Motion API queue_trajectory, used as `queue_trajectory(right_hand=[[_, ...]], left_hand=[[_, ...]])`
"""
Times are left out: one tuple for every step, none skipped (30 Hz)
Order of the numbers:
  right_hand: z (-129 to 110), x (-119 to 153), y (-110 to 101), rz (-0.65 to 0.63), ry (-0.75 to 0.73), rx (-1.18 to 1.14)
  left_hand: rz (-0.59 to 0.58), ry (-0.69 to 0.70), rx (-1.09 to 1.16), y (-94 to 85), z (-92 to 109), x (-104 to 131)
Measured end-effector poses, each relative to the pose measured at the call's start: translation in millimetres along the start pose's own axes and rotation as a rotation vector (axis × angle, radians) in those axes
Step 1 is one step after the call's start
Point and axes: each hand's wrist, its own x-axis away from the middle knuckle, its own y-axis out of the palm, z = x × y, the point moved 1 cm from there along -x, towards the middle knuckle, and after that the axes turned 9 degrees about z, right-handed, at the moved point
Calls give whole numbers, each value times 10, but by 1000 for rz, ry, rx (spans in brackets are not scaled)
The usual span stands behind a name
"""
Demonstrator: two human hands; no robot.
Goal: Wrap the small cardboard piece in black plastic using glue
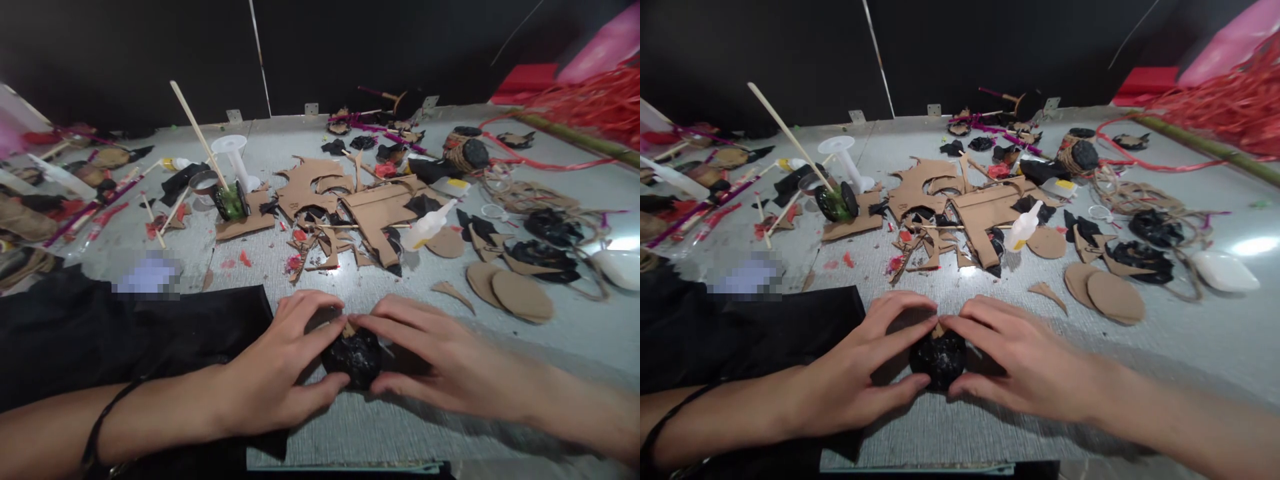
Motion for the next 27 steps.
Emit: queue_trajectory(right_hand=[[-2,-1,-3,-14,-3,4],[-4,-3,-7,-26,-9,13],[-8,-7,-11,-37,-15,26],[-13,-11,-13,-48,-23,42],[-18,-15,-14,-52,-35,59],[-24,-18,-12,-56,-47,80],[-30,-20,-9,-59,-59,102],[-36,-20,-3,-61,-75,123],[-41,-19,4,-53,-95,142],[-46,-17,13,-46,-116,161],[-48,-14,21,-41,-133,178],[-50,-11,29,-39,-147,192],[-50,-9,35,-36,-157,202],[-49,-8,40,-37,-161,206],[-47,-7,42,-36,-164,208],[-45,-8,42,-38,-164,207],[-42,-9,42,-39,-163,208],[-40,-10,40,-39,-164,212],[-39,-11,39,-34,-168,215],[-38,-11,37,-31,-172,217],[-38,-11,36,-30,-173,218],[-40,-10,36,-31,-175,217],[-42,-9,36,-29,-178,215],[-45,-7,37,-29,-179,214],[-47,-6,39,-29,-179,217],[-49,-5,41,-25,-180,221],[-51,-6,44,-20,-180,225]], left_hand=[[-10,8,-6,1,-2,1],[-21,12,-10,2,-5,4],[-28,16,-12,3,-8,7],[-32,20,-15,4,-10,11],[-31,28,-19,4,-11,16],[-28,38,-25,4,-10,21],[-25,50,-34,3,-7,26],[-23,63,-48,2,-3,31],[-23,78,-65,1,1,35],[-27,92,-86,0,7,39],[-30,107,-106,0,12,41],[-34,121,-122,1,16,42],[-38,132,-136,3,19,42],[-39,140,-146,5,20,41],[-40,147,-153,7,20,40],[-39,152,-158,8,19,38],[-36,159,-161,9,17,37],[-34,167,-161,9,16,36],[-29,175,-160,8,15,35],[-26,181,-158,7,14,34],[-23,182,-155,6,14,34],[-22,182,-153,5,15,34],[-19,180,-152,5,16,34],[-18,176,-154,5,17,34],[-17,176,-158,5,18,35],[-15,178,-162,6,18,37],[-14,182,-165,7,18,38]])
